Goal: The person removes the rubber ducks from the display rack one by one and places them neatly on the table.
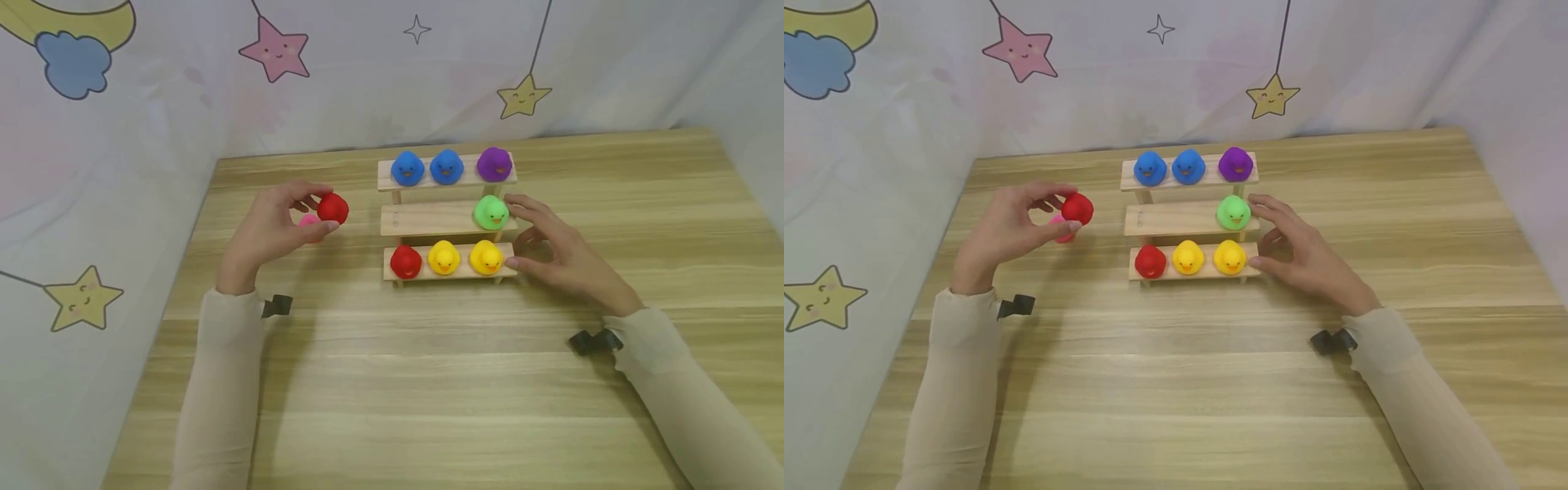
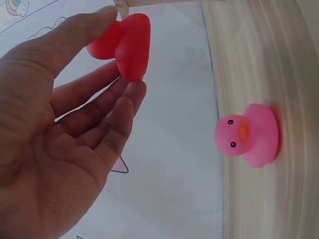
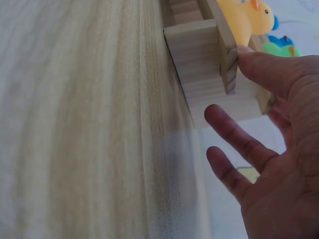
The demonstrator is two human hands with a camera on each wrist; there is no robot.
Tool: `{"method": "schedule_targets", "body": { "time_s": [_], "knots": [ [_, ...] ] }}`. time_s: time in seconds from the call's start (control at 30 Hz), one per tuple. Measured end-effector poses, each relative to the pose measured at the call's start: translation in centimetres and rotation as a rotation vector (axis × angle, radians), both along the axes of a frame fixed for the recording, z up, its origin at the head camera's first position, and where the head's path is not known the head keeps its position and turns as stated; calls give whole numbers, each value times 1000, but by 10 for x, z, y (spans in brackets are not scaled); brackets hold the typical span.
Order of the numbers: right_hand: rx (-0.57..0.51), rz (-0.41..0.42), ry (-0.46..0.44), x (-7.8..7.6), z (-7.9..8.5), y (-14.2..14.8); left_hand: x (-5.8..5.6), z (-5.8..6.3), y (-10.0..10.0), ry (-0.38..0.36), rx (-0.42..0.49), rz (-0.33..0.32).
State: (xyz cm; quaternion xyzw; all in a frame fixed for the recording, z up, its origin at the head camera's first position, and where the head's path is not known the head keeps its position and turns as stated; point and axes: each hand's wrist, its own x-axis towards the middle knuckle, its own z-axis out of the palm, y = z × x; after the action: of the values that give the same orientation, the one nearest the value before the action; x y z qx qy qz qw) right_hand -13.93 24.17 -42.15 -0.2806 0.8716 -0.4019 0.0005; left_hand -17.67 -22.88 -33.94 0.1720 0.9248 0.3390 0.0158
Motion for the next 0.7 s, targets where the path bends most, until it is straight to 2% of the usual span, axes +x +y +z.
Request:
{"method": "schedule_targets", "body": {
  "time_s": [0.3,0.7],
  "knots": [
    [-21,13,15,-2,0,0,-7,-5,-4,-44,-5,15],
    [-6,3,4,-1,0,0,-17,-18,-8,-120,-18,14]
  ]
}}
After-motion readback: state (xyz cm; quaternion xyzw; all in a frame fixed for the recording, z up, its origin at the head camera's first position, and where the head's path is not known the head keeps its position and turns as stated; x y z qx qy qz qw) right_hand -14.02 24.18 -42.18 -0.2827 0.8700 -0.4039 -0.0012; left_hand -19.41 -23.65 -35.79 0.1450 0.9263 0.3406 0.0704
